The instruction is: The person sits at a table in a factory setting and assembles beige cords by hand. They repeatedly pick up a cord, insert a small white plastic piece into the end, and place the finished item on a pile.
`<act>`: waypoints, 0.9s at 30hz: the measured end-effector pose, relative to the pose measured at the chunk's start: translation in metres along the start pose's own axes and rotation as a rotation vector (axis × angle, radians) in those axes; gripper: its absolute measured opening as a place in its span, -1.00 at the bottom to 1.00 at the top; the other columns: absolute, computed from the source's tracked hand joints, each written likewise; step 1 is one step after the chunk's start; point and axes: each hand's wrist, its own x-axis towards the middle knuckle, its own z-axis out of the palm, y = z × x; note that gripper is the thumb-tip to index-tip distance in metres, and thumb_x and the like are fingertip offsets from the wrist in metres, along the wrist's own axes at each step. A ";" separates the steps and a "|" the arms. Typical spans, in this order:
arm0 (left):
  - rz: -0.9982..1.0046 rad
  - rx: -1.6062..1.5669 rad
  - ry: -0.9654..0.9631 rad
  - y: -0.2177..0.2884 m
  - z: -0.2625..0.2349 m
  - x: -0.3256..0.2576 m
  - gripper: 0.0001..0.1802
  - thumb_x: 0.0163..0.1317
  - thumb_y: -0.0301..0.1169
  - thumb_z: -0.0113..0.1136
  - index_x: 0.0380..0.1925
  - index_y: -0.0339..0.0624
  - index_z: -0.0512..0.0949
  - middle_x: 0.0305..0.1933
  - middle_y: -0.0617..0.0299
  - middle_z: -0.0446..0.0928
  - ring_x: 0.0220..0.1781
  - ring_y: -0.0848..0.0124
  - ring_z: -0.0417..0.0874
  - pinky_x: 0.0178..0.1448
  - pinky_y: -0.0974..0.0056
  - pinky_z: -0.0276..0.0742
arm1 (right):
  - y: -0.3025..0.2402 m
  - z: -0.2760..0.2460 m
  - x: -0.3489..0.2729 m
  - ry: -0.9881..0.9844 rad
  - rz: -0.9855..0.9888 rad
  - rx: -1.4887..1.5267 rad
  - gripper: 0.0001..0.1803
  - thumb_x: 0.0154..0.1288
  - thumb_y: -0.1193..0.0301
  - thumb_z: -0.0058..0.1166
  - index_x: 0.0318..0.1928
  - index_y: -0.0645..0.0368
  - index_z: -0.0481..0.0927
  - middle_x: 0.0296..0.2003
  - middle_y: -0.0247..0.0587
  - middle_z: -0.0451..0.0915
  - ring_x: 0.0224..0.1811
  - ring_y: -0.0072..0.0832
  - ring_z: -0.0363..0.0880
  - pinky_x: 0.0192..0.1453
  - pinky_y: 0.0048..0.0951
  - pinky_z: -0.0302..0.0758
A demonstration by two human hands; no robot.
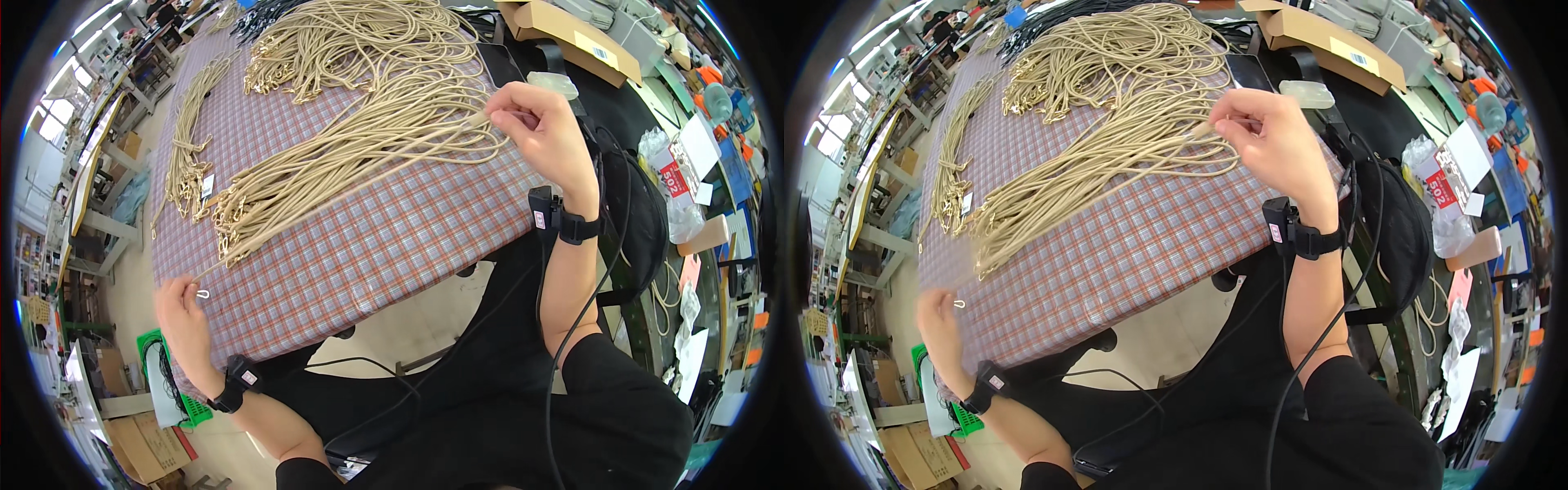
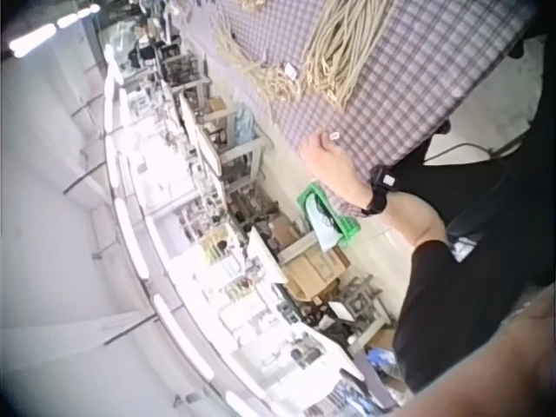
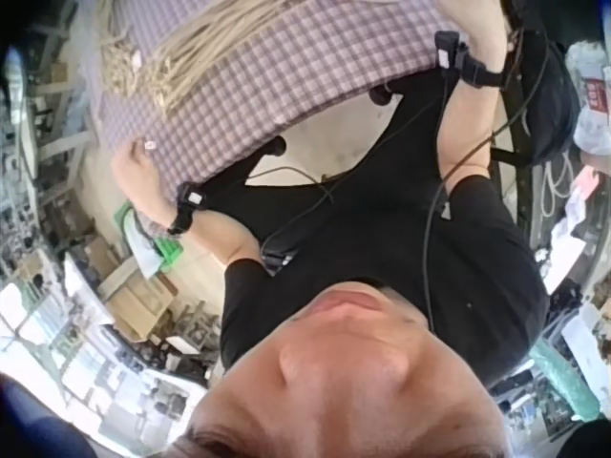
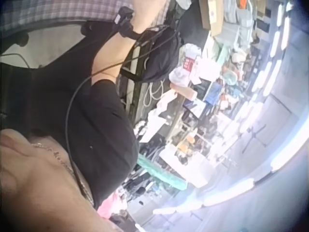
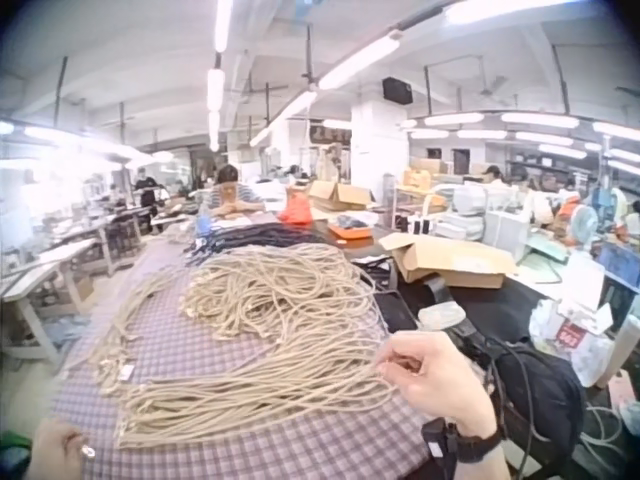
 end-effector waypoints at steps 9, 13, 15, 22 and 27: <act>-0.259 0.287 -0.158 -0.009 -0.007 0.007 -0.78 0.37 -0.48 0.25 -0.02 -0.26 0.68 0.03 0.00 0.68 0.12 -0.03 0.61 0.26 -0.03 0.50 | -0.041 0.020 -0.006 -0.012 -0.088 0.063 -0.85 0.25 0.63 0.24 -0.18 0.28 0.78 -0.44 -0.18 0.64 -0.43 -0.46 0.58 -0.29 -0.46 0.47; -0.008 0.226 -0.142 0.021 -0.013 0.004 -0.52 0.33 -0.49 0.32 0.26 -0.24 0.59 0.26 -0.06 0.59 0.28 -0.10 0.56 0.42 -0.05 0.44 | -0.052 0.020 -0.010 -0.032 -0.232 0.028 -0.78 0.07 0.59 0.32 -0.21 0.22 0.81 -0.40 -0.15 0.63 -0.37 -0.28 0.63 -0.31 -0.34 0.46; 0.107 -0.073 -0.045 0.072 -0.024 0.016 -0.52 0.31 -0.49 0.35 0.24 -0.26 0.59 0.26 -0.06 0.61 0.32 -0.07 0.58 0.45 -0.02 0.44 | -0.058 0.027 -0.012 -0.013 -0.311 0.018 -0.77 0.03 0.57 0.35 -0.23 0.17 0.83 -0.46 -0.18 0.53 -0.40 -0.22 0.56 -0.35 -0.29 0.41; 0.408 -0.632 -0.031 0.208 -0.015 0.021 -0.29 0.21 -0.39 0.51 0.35 -0.31 0.50 0.29 -0.09 0.61 0.34 -0.04 0.63 0.44 0.01 0.49 | -0.080 0.049 -0.023 -0.004 -0.308 -0.088 -0.76 0.00 0.54 0.40 -0.23 0.09 0.82 -0.43 -0.25 0.48 -0.40 -0.20 0.58 -0.34 -0.20 0.49; 0.300 -0.905 -0.193 0.236 0.008 0.020 -0.32 0.37 -0.36 0.41 0.42 -0.38 0.41 0.29 -0.09 0.62 0.34 0.08 0.66 0.43 0.08 0.50 | -0.100 0.061 -0.020 -0.021 -0.349 -0.157 -0.75 0.02 0.46 0.40 -0.21 0.10 0.77 -0.40 -0.22 0.48 -0.36 -0.16 0.59 -0.33 -0.16 0.50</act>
